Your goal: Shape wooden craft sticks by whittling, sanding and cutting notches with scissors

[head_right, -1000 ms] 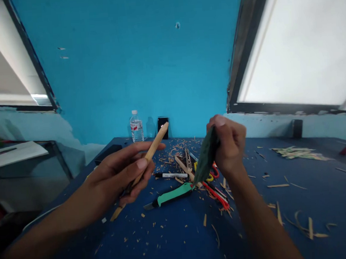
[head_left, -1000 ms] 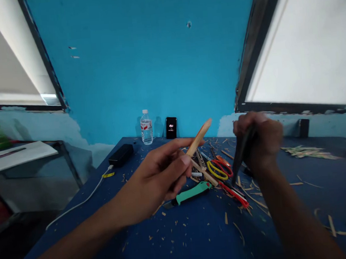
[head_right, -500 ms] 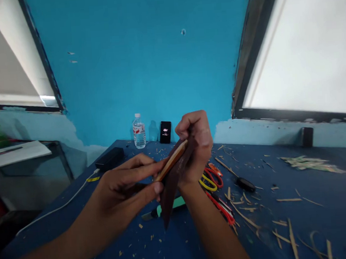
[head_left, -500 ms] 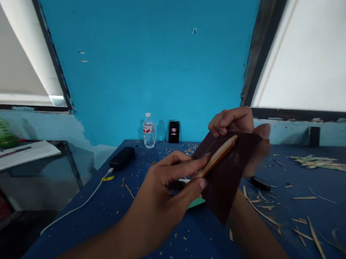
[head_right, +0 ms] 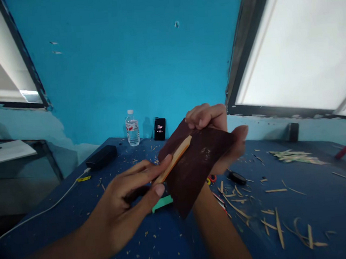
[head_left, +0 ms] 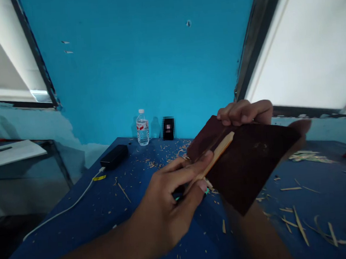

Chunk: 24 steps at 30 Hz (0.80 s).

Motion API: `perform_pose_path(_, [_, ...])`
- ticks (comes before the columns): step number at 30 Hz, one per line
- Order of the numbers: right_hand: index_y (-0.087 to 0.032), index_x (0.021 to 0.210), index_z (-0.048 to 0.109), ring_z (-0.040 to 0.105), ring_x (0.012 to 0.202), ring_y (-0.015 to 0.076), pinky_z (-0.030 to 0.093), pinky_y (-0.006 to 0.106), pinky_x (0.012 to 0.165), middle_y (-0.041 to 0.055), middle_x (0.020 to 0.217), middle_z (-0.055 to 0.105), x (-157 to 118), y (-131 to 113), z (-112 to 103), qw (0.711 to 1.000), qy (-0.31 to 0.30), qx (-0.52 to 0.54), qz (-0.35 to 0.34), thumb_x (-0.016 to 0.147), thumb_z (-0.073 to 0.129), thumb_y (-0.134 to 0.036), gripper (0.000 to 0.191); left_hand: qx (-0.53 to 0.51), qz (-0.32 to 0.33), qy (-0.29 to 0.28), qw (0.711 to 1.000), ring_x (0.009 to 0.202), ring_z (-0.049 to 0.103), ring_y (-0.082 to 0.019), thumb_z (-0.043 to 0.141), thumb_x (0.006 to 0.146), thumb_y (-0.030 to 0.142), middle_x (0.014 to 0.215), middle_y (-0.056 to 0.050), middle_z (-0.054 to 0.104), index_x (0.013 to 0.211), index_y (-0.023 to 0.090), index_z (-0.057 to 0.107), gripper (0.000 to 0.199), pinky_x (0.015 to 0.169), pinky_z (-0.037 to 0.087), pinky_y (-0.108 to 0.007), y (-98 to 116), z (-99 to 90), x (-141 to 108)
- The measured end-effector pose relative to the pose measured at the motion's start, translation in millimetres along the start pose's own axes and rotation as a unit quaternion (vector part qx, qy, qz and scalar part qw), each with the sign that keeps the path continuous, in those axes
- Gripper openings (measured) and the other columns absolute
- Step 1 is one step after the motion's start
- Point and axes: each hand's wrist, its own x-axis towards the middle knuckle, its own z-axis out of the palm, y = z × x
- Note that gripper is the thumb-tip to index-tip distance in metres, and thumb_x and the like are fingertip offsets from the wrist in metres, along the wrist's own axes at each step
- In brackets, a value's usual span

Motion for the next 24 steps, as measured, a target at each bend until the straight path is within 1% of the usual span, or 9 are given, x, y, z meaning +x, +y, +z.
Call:
perform_pose_path(3, [-0.025, 0.066, 0.026, 0.032, 0.057, 0.0189, 0.039, 0.039, 0.069, -0.002, 0.061, 0.027, 4.2, -3.7, -5.9, 1.0, 0.014, 0.015, 0.006, 0.094, 0.021, -0.07, 0.052, -0.027, -0.059, -0.108, 0.992, 0.069, 0.053, -0.014, 0.047, 0.104, 0.046, 0.095, -0.004, 0.06, 0.157, 0.036, 0.032, 0.056, 0.062, 0.048, -0.028, -10.6, 2.5, -2.1])
perform_pose_path(5, [-0.025, 0.064, 0.026, 0.029, 0.057, 0.0184, 0.037, 0.037, 0.069, -0.0023, 0.061, 0.025, 5.3, -4.6, -6.3, 0.998, 0.042, 0.041, -0.001, 0.093, 0.026, -0.068, 0.053, -0.052, -0.084, -0.152, 0.983, 0.068, 0.05, -0.013, 0.038, 0.106, 0.049, 0.087, -0.002, 0.057, 0.161, 0.033, 0.017, 0.061, 0.061, 0.045, -0.028, -17.4, 3.9, -3.2])
perform_pose_path(6, [-0.025, 0.063, 0.028, 0.029, 0.057, 0.0183, 0.036, 0.037, 0.068, -0.0022, 0.061, 0.024, 5.2, -4.3, -5.2, 0.996, 0.058, 0.063, -0.006, 0.093, 0.027, -0.067, 0.052, -0.055, -0.082, -0.16, 0.982, 0.068, 0.049, -0.013, 0.035, 0.107, 0.049, 0.085, -0.001, 0.056, 0.162, 0.032, 0.014, 0.061, 0.061, 0.044, -0.027, -20.0, 4.4, -3.7])
perform_pose_path(8, [-0.026, 0.062, 0.039, 0.028, 0.058, 0.0185, 0.035, 0.035, 0.068, -0.0016, 0.063, 0.026, 3.5, -2.4, 0.0, 0.99, 0.077, 0.115, -0.014, 0.095, 0.028, -0.064, 0.051, -0.045, -0.059, -0.158, 0.985, 0.068, 0.048, -0.012, 0.034, 0.108, 0.047, 0.085, 0.0, 0.056, 0.162, 0.031, 0.013, 0.06, 0.061, 0.043, -0.026, -22.9, 4.0, -4.4])
perform_pose_path(11, [-0.026, 0.073, 0.057, 0.031, 0.061, 0.0187, 0.036, 0.035, 0.067, -0.0004, 0.069, 0.032, -3.2, 2.6, 14.1, 0.978, 0.094, 0.188, -0.01, 0.095, 0.033, -0.061, 0.047, -0.029, -0.029, -0.139, 0.989, 0.065, 0.047, -0.01, 0.035, 0.108, 0.045, 0.082, 0.001, 0.057, 0.161, 0.033, 0.017, 0.057, 0.057, 0.04, -0.024, -22.2, -0.7, -4.5])
perform_pose_path(15, [-0.023, 0.083, 0.059, 0.038, 0.061, 0.0173, 0.035, 0.032, 0.061, -0.0006, 0.07, 0.037, -9.9, 9.0, 27.3, 0.973, 0.088, 0.212, 0.009, 0.091, 0.043, -0.058, 0.039, -0.026, -0.025, -0.114, 0.993, 0.059, 0.045, -0.009, 0.035, 0.109, 0.041, 0.08, 0.002, 0.058, 0.161, 0.034, 0.017, 0.056, 0.052, 0.037, -0.023, -19.1, -6.0, -4.2])
perform_pose_path(18, [-0.023, 0.083, 0.058, 0.036, 0.056, 0.0146, 0.03, 0.03, 0.057, -0.0031, 0.066, 0.034, -4.0, 8.8, 16.3, 0.972, 0.102, 0.211, 0.017, 0.09, 0.046, -0.056, 0.036, 0.012, -0.037, -0.102, 0.994, 0.063, 0.049, -0.01, 0.036, 0.108, 0.042, 0.079, 0.002, 0.059, 0.161, 0.033, 0.017, 0.057, 0.053, 0.039, -0.022, -17.9, 0.0, -9.4])
perform_pose_path(21, [-0.024, 0.081, 0.058, 0.037, 0.056, 0.0143, 0.031, 0.03, 0.058, -0.0037, 0.066, 0.033, 5.3, 1.6, -2.6, 0.974, 0.119, 0.191, 0.018, 0.086, 0.053, -0.061, 0.038, 0.036, -0.07, -0.11, 0.991, 0.066, 0.049, -0.01, 0.034, 0.108, 0.047, 0.08, 0.002, 0.058, 0.16, 0.037, 0.017, 0.056, 0.056, 0.04, -0.022, -17.0, 10.2, -18.3])
perform_pose_path(24, [-0.026, 0.081, 0.054, 0.037, 0.057, 0.0157, 0.032, 0.031, 0.059, -0.0035, 0.068, 0.033, 6.5, -6.7, -4.0, 0.974, 0.143, 0.175, 0.035, 0.081, 0.057, -0.064, 0.038, 0.022, -0.061, -0.126, 0.99, 0.067, 0.049, -0.01, 0.032, 0.108, 0.047, 0.081, 0.002, 0.057, 0.16, 0.039, 0.018, 0.054, 0.059, 0.041, -0.023, -18.0, 14.4, -20.5])
